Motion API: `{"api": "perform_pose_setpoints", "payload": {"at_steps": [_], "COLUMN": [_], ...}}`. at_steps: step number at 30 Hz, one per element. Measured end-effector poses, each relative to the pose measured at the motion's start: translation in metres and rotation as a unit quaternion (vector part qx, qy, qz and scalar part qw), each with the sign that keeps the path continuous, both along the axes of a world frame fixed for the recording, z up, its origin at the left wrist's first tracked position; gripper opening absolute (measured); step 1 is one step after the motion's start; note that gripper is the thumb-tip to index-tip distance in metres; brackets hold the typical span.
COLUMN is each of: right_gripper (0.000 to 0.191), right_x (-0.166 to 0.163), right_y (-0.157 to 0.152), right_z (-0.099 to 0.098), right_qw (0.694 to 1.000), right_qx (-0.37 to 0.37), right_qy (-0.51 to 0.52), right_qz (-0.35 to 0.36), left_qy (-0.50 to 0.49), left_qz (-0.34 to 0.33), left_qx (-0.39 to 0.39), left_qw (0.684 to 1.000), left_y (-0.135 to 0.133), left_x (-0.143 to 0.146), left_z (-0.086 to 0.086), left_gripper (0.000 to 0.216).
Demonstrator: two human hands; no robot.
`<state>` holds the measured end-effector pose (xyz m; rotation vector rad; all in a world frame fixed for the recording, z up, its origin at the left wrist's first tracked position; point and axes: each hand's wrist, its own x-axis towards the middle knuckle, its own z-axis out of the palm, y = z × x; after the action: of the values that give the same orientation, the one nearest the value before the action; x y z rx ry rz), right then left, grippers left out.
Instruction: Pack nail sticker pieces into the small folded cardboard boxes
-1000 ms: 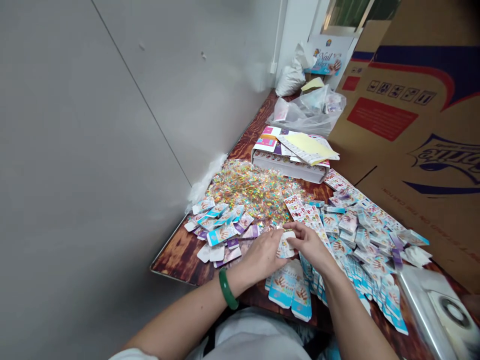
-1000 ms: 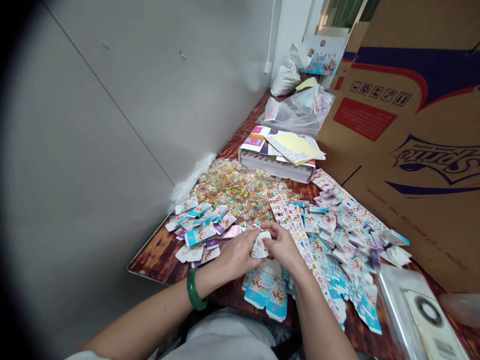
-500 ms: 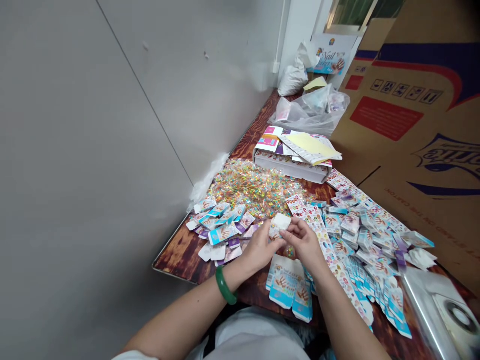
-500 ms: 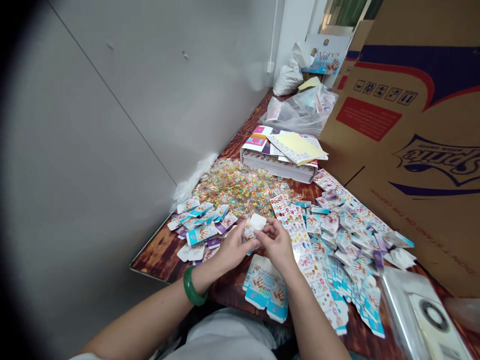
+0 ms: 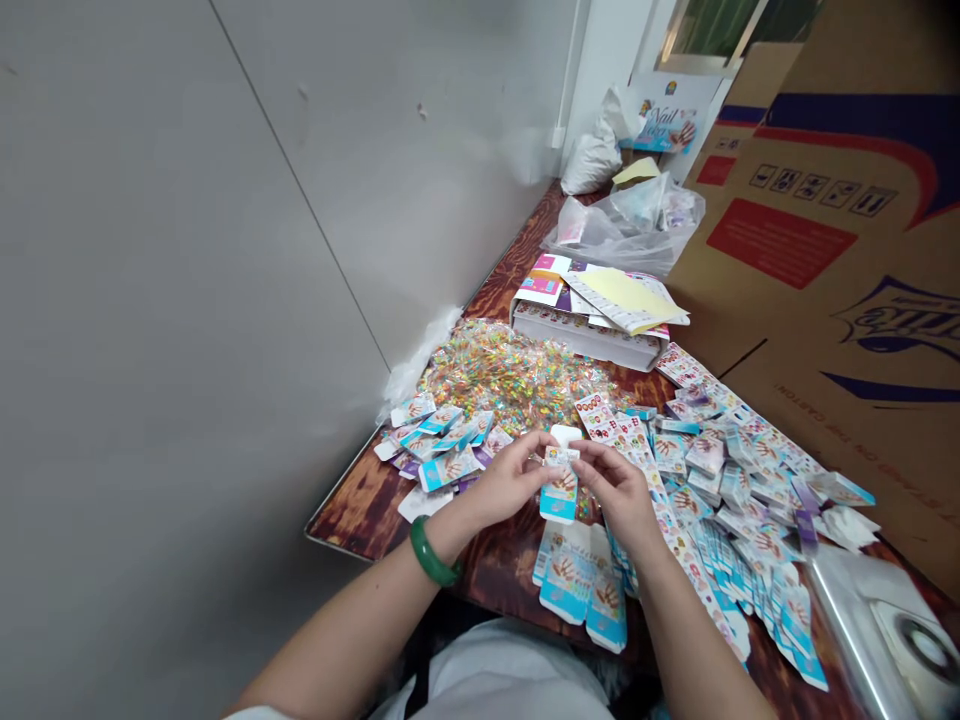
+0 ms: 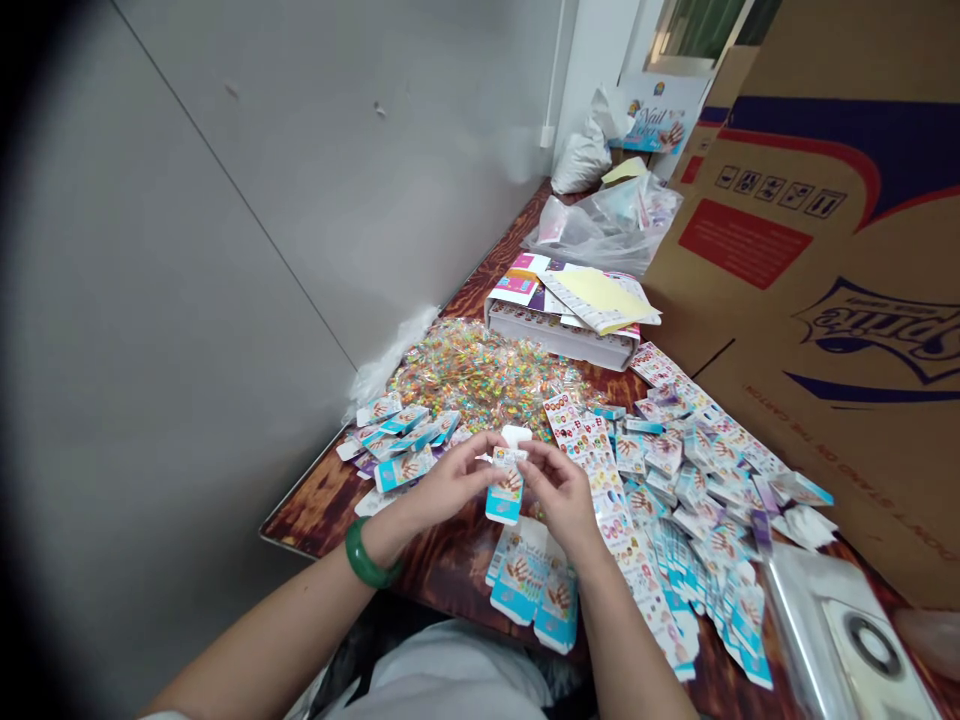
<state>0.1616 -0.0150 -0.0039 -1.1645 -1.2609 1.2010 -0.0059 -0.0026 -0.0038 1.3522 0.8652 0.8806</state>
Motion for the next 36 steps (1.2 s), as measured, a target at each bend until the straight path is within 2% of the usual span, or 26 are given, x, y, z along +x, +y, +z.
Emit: {"api": "perform_pose_setpoints", "payload": {"at_steps": [3,4,7,8,10,11,14,16,18,21,23,26,28,31,33,36], "right_gripper": [0.017,0.014,0.014,0.020,0.038,0.040,0.028,0.025,0.022,0.019,0.023,0.023,0.018,0.012,0.017,0.022], "right_x": [-0.001,-0.002,-0.010,-0.012,-0.016,-0.017,-0.017,-0.017,-0.018,-0.023,-0.025,-0.025,-0.024,-0.023,-0.023,-0.024], "right_y": [0.000,0.000,0.000,0.001,0.000,-0.001,-0.004,-0.006,-0.007,-0.005,-0.003,-0.001,-0.002,-0.005,-0.007,-0.009], "right_z": [-0.002,-0.004,-0.008,-0.010,-0.013,-0.014,-0.014,-0.013,-0.010,-0.003,0.003,0.009,0.011,0.010,0.010,0.011], "right_qw": [0.999,0.998,0.998,0.998,0.997,0.994,0.972,0.966,0.977,0.998,0.997,0.995,0.997,0.992,0.980,0.984], "right_qx": [0.009,0.012,0.016,0.020,0.045,0.067,0.145,0.168,0.142,0.018,-0.055,-0.083,-0.047,0.089,0.151,0.141], "right_qy": [-0.041,-0.053,-0.056,-0.050,-0.063,-0.087,-0.182,-0.197,-0.160,-0.050,0.011,0.042,0.019,-0.079,-0.124,-0.106], "right_qz": [0.032,0.028,0.001,-0.009,-0.025,-0.028,-0.012,0.003,-0.004,-0.037,-0.045,-0.047,-0.051,-0.047,-0.031,-0.022], "left_qy": [0.039,0.063,0.140,0.166,0.215,0.235,0.276,0.286,0.296,0.316,0.323,0.320,0.310,0.280,0.262,0.272], "left_qz": [-0.008,0.002,0.027,0.033,0.051,0.065,0.093,0.096,0.096,0.111,0.126,0.133,0.129,0.130,0.134,0.136], "left_qx": [0.035,0.062,0.127,0.139,0.164,0.177,0.204,0.213,0.234,0.262,0.267,0.278,0.277,0.238,0.210,0.213], "left_qw": [0.999,0.996,0.982,0.976,0.962,0.953,0.935,0.929,0.921,0.905,0.899,0.896,0.900,0.921,0.932,0.929], "left_y": [0.000,-0.001,-0.005,-0.006,-0.007,-0.007,-0.006,-0.007,-0.009,-0.012,-0.014,-0.016,-0.017,-0.018,-0.019,-0.017], "left_x": [-0.004,-0.004,0.001,0.003,0.008,0.010,0.011,0.010,0.010,0.011,0.013,0.015,0.016,0.016,0.016,0.014], "left_z": [0.000,0.000,-0.005,-0.008,-0.015,-0.019,-0.027,-0.031,-0.032,-0.033,-0.034,-0.032,-0.029,-0.020,-0.014,-0.008], "left_gripper": [0.023,0.031,0.075,0.080,0.070,0.061,0.049,0.046,0.044,0.047,0.051,0.055,0.054,0.046,0.041,0.044]}}
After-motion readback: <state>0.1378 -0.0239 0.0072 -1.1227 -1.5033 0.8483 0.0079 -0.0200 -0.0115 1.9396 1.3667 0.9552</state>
